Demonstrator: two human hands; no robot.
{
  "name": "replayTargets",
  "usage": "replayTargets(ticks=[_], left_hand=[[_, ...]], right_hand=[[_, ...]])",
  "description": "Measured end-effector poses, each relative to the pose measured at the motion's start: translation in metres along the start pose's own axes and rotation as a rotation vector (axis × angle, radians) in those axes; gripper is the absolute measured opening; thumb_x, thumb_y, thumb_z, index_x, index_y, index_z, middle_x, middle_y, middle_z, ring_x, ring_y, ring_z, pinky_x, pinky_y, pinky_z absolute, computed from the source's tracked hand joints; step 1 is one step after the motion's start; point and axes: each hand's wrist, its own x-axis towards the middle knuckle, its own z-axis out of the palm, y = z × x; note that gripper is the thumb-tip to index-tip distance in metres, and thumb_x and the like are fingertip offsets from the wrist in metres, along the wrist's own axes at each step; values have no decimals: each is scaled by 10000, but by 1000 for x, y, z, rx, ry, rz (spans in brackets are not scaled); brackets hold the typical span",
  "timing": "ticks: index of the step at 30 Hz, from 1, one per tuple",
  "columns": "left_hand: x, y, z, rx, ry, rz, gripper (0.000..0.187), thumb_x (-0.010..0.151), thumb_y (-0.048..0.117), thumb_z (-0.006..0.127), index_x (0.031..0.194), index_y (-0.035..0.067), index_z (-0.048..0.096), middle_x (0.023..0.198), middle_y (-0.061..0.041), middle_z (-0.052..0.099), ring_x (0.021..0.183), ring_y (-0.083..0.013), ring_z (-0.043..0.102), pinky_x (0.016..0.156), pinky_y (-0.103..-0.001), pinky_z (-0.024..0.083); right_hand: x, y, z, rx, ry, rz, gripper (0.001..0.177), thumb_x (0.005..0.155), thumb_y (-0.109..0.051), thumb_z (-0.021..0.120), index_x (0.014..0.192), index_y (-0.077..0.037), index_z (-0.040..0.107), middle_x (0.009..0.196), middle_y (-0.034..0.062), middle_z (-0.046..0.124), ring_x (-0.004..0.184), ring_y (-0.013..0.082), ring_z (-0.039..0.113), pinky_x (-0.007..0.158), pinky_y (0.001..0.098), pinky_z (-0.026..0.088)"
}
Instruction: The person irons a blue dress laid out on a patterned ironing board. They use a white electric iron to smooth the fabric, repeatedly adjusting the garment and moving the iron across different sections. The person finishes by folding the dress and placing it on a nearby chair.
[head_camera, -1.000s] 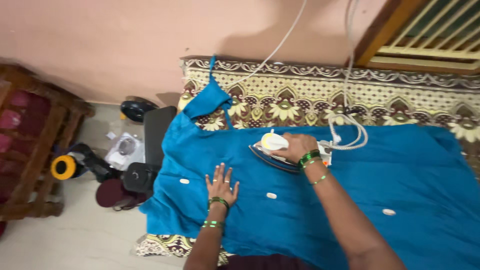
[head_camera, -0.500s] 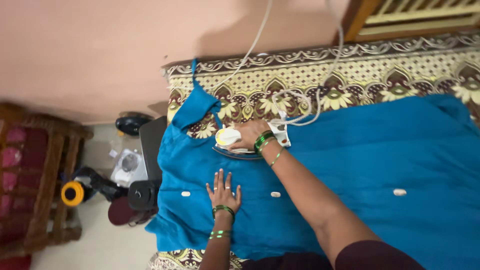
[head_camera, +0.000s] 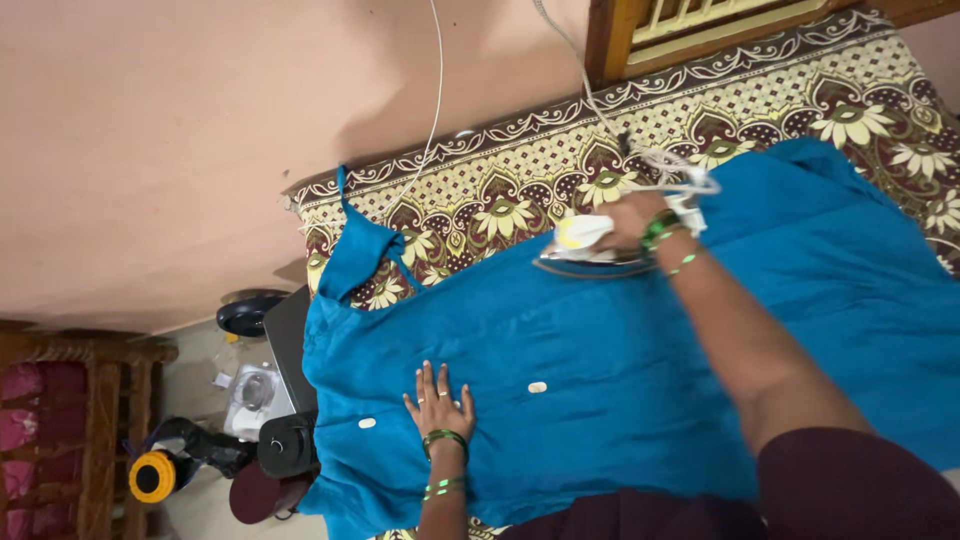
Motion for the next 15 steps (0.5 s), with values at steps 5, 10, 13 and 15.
replayTargets(ticks=[5, 10, 13, 15], left_hand=[[1, -1, -1, -11, -25, 1, 597, 925, 451, 554, 1461, 191, 512, 1648, -68, 303, 1528, -272, 245, 1201, -642, 144], [1, -3, 3, -13, -19, 11, 608, 934, 458, 548, 1473, 179, 503, 1649, -88, 297, 1534, -279, 233, 1202, -648, 139], [1, -2, 2, -18, -32, 4, 618, 932, 459, 549, 1476, 171, 497, 1648, -96, 290, 1532, -289, 228, 1193, -656, 137], [3, -2, 1, -22, -36, 9, 618, 931, 459, 553, 1474, 168, 497, 1648, -97, 291, 1530, -294, 231, 1189, -659, 141]], right_hand=[[-17, 85, 3, -104, 17, 124, 747, 627, -774, 755, 1267, -394, 695, 1119, 46, 776, 1037, 273, 739, 836, 427, 602], [-6, 128, 15, 38, -102, 213, 779, 569, -748, 838, 1180, -268, 779, 1149, 84, 786, 1074, 300, 743, 940, 428, 582], [9, 109, 26, 36, -110, 183, 819, 533, -743, 866, 1186, -256, 781, 1158, 95, 783, 1070, 313, 741, 961, 425, 576], [10, 89, 27, 3, -113, 160, 830, 528, -757, 869, 1185, -259, 777, 1159, 94, 778, 1066, 316, 739, 956, 424, 576]])
